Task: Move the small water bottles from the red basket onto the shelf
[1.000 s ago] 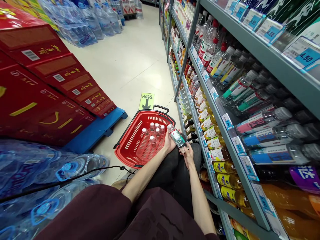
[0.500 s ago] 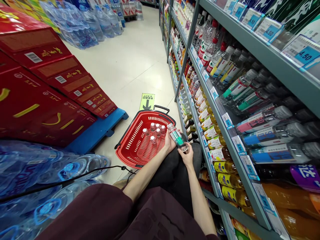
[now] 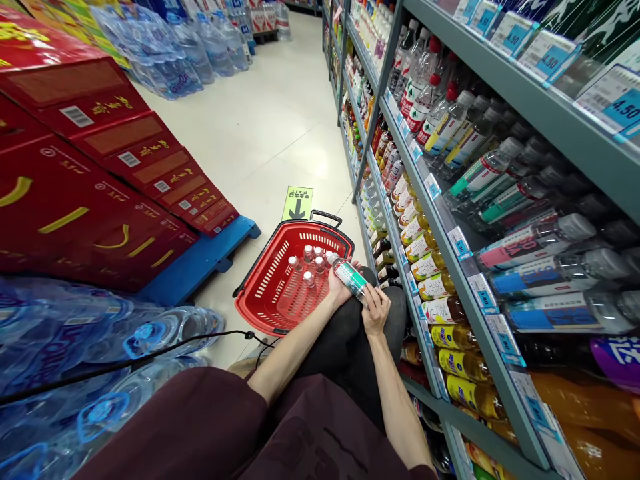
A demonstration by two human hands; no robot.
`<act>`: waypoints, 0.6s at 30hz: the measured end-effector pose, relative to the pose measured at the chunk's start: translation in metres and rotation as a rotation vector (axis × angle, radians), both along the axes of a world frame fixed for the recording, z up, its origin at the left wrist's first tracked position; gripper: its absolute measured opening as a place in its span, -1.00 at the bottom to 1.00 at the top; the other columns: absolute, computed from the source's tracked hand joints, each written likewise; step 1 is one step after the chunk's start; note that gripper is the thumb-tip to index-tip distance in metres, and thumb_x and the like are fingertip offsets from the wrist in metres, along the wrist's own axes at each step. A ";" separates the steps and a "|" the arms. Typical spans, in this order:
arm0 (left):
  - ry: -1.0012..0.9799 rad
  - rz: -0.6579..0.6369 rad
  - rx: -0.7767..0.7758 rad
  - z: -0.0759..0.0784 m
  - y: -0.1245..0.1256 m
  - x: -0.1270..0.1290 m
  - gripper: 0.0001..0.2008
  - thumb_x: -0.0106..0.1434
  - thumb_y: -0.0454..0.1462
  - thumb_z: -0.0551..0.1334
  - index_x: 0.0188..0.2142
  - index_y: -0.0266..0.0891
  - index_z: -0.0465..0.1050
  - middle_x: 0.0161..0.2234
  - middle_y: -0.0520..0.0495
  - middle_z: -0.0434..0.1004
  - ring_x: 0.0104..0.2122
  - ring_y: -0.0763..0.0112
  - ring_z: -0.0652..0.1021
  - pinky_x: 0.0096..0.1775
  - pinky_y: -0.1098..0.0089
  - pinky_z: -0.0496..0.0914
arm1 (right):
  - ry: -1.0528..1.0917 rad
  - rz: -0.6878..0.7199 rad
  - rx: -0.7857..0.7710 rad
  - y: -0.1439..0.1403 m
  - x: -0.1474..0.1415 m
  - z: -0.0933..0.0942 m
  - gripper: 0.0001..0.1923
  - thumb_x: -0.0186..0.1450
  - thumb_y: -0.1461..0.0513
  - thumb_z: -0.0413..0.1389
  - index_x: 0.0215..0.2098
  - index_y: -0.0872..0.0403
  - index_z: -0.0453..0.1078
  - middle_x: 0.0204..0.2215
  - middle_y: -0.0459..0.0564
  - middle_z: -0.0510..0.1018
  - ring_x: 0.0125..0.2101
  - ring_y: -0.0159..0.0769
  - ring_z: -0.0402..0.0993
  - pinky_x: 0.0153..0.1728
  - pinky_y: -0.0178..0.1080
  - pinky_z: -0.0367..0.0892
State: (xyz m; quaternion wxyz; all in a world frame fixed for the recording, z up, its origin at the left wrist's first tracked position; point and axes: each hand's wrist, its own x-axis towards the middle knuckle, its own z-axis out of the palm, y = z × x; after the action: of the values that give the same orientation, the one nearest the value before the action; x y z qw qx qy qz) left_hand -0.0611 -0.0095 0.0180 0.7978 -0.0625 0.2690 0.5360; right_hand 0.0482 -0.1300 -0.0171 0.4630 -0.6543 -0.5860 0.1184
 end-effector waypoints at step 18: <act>0.054 -0.017 -0.062 0.018 -0.003 -0.001 -0.52 0.37 -0.02 0.10 -0.08 -0.38 0.56 -0.27 -0.27 0.66 -0.25 0.16 0.67 -0.08 0.18 0.55 | -0.326 -0.041 0.308 0.004 0.000 0.010 -0.43 0.43 0.42 0.01 0.36 -0.01 0.36 0.14 0.12 0.60 0.11 -0.10 0.44 0.14 0.02 0.38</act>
State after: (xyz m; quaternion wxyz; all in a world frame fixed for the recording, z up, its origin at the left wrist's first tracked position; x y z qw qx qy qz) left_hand -0.0624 -0.0122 0.0362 0.7926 -0.0705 0.3073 0.5219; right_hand 0.0482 -0.1262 -0.0076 0.4588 -0.5981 -0.6510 -0.0891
